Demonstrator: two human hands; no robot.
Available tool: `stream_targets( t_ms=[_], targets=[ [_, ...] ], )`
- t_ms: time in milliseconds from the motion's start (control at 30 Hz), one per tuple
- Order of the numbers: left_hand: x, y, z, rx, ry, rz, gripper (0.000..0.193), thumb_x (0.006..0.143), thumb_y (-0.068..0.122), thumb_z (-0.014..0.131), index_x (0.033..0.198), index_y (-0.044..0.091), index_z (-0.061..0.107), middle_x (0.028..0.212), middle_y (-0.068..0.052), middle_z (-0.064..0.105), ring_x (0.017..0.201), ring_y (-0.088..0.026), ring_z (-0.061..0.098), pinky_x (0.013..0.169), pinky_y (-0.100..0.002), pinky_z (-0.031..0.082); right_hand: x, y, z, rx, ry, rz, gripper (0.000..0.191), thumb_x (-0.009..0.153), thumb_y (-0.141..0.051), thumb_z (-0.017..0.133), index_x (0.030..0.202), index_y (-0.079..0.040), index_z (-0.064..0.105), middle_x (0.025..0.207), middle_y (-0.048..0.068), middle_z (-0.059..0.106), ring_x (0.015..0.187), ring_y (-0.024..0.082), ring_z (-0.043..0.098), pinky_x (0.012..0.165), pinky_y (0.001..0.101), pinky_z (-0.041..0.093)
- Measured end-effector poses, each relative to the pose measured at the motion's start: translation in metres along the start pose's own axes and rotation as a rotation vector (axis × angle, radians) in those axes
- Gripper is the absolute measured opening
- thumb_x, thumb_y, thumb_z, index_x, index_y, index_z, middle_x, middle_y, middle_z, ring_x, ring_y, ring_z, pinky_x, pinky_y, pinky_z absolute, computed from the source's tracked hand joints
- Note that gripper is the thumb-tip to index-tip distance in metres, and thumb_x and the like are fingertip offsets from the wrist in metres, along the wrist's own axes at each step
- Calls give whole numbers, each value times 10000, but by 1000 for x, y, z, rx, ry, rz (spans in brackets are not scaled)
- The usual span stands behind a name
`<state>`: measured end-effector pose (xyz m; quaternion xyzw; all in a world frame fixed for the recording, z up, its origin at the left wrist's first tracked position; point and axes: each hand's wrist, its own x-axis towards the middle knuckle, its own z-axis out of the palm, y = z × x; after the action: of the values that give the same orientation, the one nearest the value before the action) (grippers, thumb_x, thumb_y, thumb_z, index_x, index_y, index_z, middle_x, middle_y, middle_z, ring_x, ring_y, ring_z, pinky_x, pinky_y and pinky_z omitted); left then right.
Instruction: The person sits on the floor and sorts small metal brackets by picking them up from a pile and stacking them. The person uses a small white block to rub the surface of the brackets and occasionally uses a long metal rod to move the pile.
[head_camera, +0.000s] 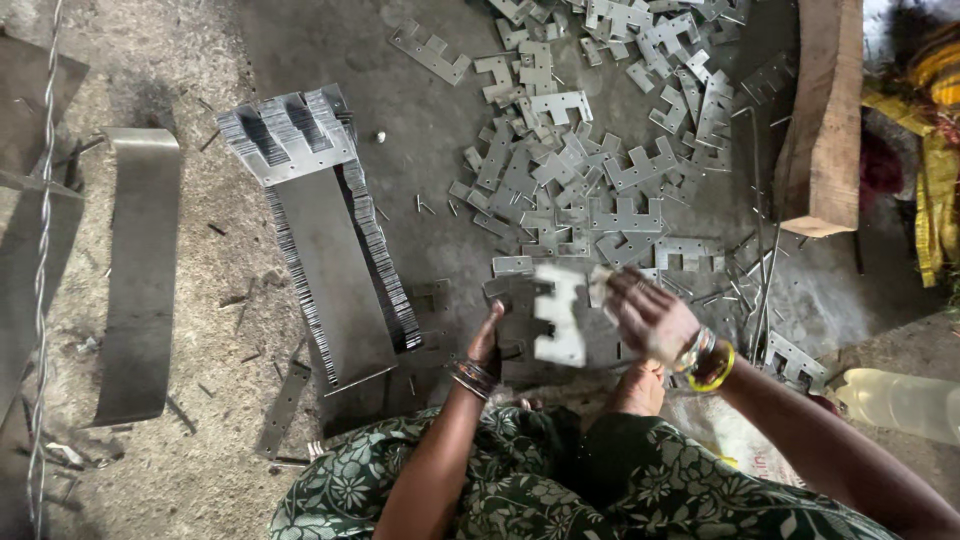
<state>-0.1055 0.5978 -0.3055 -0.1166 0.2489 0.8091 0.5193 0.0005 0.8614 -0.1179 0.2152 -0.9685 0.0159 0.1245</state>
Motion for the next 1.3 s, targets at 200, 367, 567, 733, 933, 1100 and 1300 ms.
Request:
stream_targets(
  t_ms=[200, 367, 567, 733, 933, 1100, 1300],
  targets=[
    [6, -2, -6, 30, 121, -23, 814, 894, 600, 683, 1463, 42, 522, 1313, -84, 654, 1136, -203, 650, 959, -389, 551, -8, 44, 39, 78, -414, 426, 785, 685, -196, 816, 1381, -5, 507, 1402, 211, 554, 1317, 386, 472, 1061, 475, 439],
    [9, -4, -10, 148, 108, 35, 866, 949, 625, 633, 1534, 10, 466, 1405, -71, 608, 1242, -180, 593, 1030, -364, 509, -14, 59, 43, 110, -524, 596, 766, 663, -252, 849, 1338, -83, 530, 1216, 127, 615, 1248, 361, 542, 1017, 456, 509],
    [8, -5, -14, 92, -4, 27, 745, 915, 610, 593, 1455, 106, 503, 1319, -69, 653, 1158, -237, 649, 969, -434, 549, 1, 65, 28, 253, -405, 668, 433, 725, -183, 814, 1137, -120, 698, 1139, 133, 692, 984, 363, 715, 824, 464, 606],
    [4, -5, -17, 33, -128, -68, 672, 954, 563, 612, 1416, 78, 554, 1245, -112, 696, 1078, -280, 686, 923, -469, 572, 10, 56, 21, 985, -418, 993, 327, 830, -164, 728, 1126, -85, 616, 956, 100, 772, 754, 270, 790, 643, 395, 636],
    [1, -7, -23, -84, -62, -103, 605, 962, 537, 632, 1350, 73, 618, 1189, -123, 710, 1011, -286, 706, 876, -475, 590, -11, 13, 64, 643, -704, 763, 390, 765, -207, 794, 1139, -144, 703, 880, 105, 789, 784, 255, 753, 688, 418, 618],
    [0, -7, -30, -86, -120, 8, 469, 962, 319, 660, 1326, 26, 628, 1245, -105, 706, 1105, -251, 692, 971, -422, 565, -41, 52, 46, 397, -796, 1047, 330, 862, -257, 689, 1176, -159, 710, 970, 127, 800, 877, 297, 791, 797, 445, 625],
    [0, -6, -30, 21, -88, 31, 545, 944, 382, 626, 1319, -13, 622, 1254, -145, 707, 1080, -268, 711, 949, -445, 579, 9, 105, 16, 131, -454, 852, 600, 789, -114, 699, 1364, -68, 531, 1280, 179, 604, 1135, 389, 621, 895, 497, 558]
  ],
)
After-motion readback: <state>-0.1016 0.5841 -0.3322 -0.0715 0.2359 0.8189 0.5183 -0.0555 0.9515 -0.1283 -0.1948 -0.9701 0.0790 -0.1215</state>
